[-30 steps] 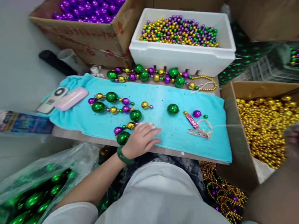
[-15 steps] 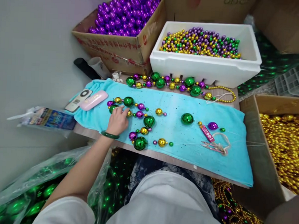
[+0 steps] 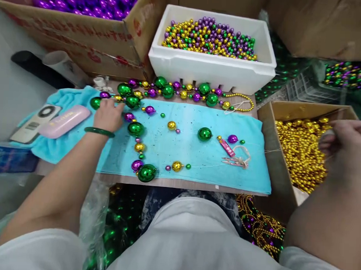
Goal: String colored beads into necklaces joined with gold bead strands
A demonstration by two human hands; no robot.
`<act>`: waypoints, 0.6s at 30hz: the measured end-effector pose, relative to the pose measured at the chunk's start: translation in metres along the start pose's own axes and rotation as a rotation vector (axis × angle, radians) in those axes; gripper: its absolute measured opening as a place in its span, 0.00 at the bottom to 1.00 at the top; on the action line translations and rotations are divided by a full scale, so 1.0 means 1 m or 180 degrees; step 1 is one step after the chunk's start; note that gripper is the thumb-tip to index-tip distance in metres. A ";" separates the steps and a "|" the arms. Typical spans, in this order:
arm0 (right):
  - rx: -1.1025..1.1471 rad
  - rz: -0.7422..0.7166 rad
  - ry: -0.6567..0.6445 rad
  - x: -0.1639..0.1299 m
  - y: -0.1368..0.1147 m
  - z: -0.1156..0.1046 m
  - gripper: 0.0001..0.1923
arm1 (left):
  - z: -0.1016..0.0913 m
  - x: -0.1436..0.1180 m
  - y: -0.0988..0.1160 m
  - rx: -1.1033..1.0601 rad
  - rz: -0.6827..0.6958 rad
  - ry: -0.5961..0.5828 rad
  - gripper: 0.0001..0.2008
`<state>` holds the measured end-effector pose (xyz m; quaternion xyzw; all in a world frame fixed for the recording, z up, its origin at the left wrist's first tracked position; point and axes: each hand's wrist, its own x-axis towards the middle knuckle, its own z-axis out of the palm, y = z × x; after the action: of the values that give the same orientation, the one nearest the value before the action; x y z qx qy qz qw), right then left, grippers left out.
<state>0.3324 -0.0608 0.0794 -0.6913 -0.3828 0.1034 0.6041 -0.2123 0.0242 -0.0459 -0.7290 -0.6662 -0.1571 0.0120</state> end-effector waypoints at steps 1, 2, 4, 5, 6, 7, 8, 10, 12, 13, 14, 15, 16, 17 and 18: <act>0.0191 0.0053 -0.0417 -0.010 -0.004 -0.001 0.04 | -0.007 -0.004 0.012 -0.0061 -0.0030 0.0120 0.16; 0.0369 0.0208 -0.0870 -0.020 -0.008 -0.001 0.02 | -0.014 -0.010 0.029 -0.0112 -0.0013 0.0194 0.16; 0.0700 0.0521 -0.1630 -0.042 -0.017 0.004 0.03 | -0.029 -0.026 0.078 -0.0391 0.0225 0.0098 0.17; 0.0862 0.0606 -0.1950 -0.052 -0.021 0.009 0.04 | -0.036 -0.035 0.107 -0.0699 0.0349 0.0003 0.17; 0.1049 0.0624 -0.2219 -0.062 -0.026 0.015 0.05 | -0.042 -0.045 0.138 -0.1148 0.0522 -0.0189 0.16; 0.1190 0.0639 -0.2441 -0.072 -0.030 0.022 0.06 | -0.047 -0.055 0.169 -0.1747 0.0587 -0.0425 0.16; 0.1265 0.0649 -0.2645 -0.080 -0.035 0.029 0.07 | -0.051 -0.063 0.197 -0.2429 0.0576 -0.0692 0.16; 0.1328 0.0606 -0.3040 -0.093 -0.045 0.042 0.09 | -0.054 -0.074 0.244 -0.3908 0.0348 -0.1314 0.19; 0.1351 0.0493 -0.3274 -0.099 -0.052 0.052 0.11 | -0.051 -0.079 0.273 -0.4942 0.0064 -0.1890 0.20; 0.1361 0.0436 -0.3298 -0.101 -0.055 0.054 0.12 | -0.049 -0.079 0.281 -0.5226 -0.0096 -0.2082 0.20; 0.1366 0.0389 -0.3274 -0.101 -0.056 0.055 0.12 | -0.047 -0.079 0.285 -0.5347 -0.0251 -0.2178 0.18; 0.1366 0.0353 -0.3227 -0.100 -0.056 0.056 0.12 | -0.045 -0.078 0.287 -0.5328 -0.0392 -0.2190 0.16; 0.1356 0.0322 -0.3194 -0.098 -0.054 0.056 0.12 | -0.044 -0.077 0.286 -0.5214 -0.0496 -0.2135 0.14; 0.1333 0.0292 -0.3187 -0.095 -0.050 0.056 0.12 | -0.043 -0.077 0.284 -0.5033 -0.0553 -0.2032 0.13; 0.1298 0.0258 -0.3185 -0.092 -0.044 0.055 0.12 | -0.043 -0.077 0.281 -0.4798 -0.0588 -0.1894 0.11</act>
<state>0.2181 -0.0806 0.0769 -0.4406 -0.5690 0.5153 0.4654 0.0476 -0.0916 0.0303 -0.4945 -0.4142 -0.3633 -0.6722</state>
